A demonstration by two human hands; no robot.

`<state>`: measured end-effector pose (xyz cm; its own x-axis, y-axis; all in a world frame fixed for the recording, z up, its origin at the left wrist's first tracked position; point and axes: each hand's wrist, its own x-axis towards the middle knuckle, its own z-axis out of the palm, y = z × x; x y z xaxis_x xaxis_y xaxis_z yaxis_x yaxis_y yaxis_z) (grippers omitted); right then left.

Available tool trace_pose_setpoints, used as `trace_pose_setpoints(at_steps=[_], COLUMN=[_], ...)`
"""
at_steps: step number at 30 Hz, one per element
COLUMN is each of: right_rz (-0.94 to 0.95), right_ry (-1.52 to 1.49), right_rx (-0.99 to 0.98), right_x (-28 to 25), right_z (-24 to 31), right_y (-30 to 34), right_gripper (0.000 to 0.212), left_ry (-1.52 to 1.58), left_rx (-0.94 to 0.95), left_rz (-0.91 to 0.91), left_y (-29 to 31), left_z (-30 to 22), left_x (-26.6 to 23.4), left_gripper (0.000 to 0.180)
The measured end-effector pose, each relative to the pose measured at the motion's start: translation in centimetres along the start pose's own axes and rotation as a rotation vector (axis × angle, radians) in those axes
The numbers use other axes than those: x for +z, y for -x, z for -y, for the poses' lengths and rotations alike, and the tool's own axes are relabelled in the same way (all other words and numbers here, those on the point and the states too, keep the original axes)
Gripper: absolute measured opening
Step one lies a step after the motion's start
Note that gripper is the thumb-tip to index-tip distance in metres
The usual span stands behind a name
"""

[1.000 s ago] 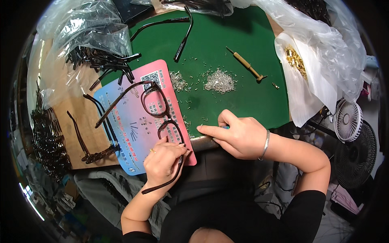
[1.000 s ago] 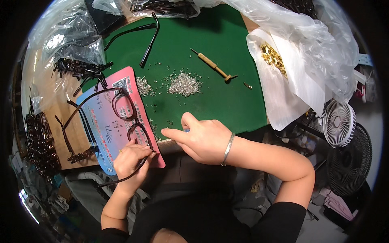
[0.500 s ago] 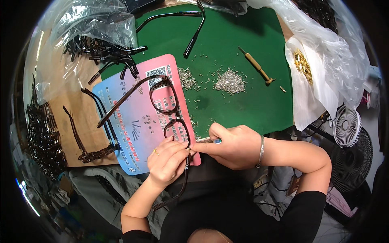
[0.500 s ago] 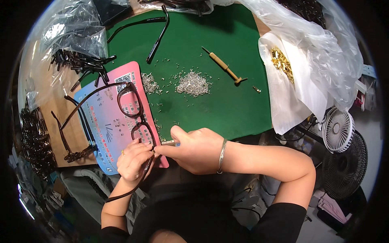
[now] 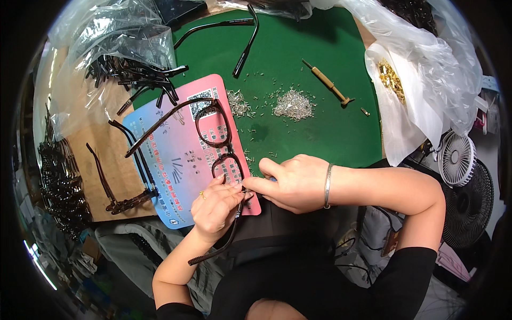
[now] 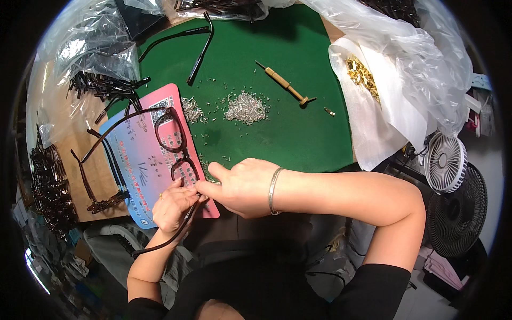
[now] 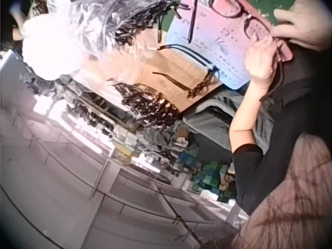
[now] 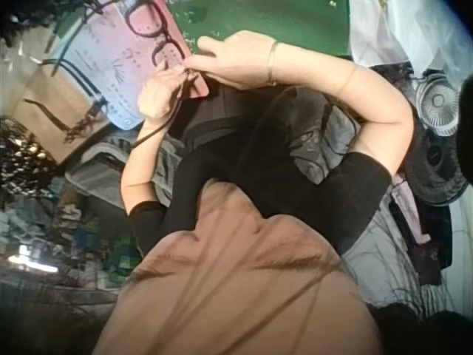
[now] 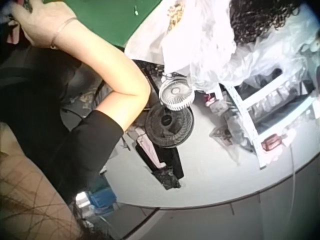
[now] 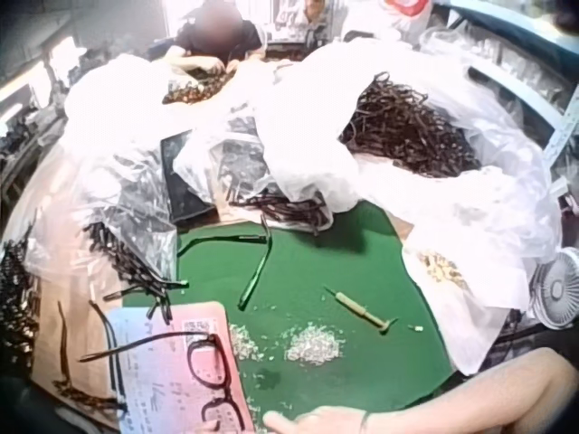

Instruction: The person assembles eyeglasses by inserting small metal screws into the hinges of black frames using a screwdriver. They repeatedly pick up frames, tighten screws, and place the finished glasses aside on a green mat.

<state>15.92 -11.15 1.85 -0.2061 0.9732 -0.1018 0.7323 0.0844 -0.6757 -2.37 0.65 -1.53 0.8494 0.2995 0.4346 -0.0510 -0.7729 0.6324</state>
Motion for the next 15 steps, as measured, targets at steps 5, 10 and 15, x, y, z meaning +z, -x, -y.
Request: trace_pose_setpoints(at_steps=[5, 10, 15], right_rz=[0.002, -0.037, -0.167], right_ry=[0.01, 0.135, 0.041], right_rx=[0.003, 0.027, 0.134], right_x=[0.4, 0.6, -2.9], right_z=[-0.1, 0.3, 1.0], right_y=[0.1, 0.5, 3.8], right_gripper=[0.034, 0.036, 0.043], left_ry=[-0.018, 0.009, 0.001], left_rx=[-0.001, -0.072, -0.146], left_rz=[-0.005, 0.002, 0.026], left_y=[-0.2, 0.3, -1.0], left_z=[-0.3, -0.4, -1.4], left_x=[0.2, 0.3, -1.1], left_gripper=[0.022, 0.02, 0.023])
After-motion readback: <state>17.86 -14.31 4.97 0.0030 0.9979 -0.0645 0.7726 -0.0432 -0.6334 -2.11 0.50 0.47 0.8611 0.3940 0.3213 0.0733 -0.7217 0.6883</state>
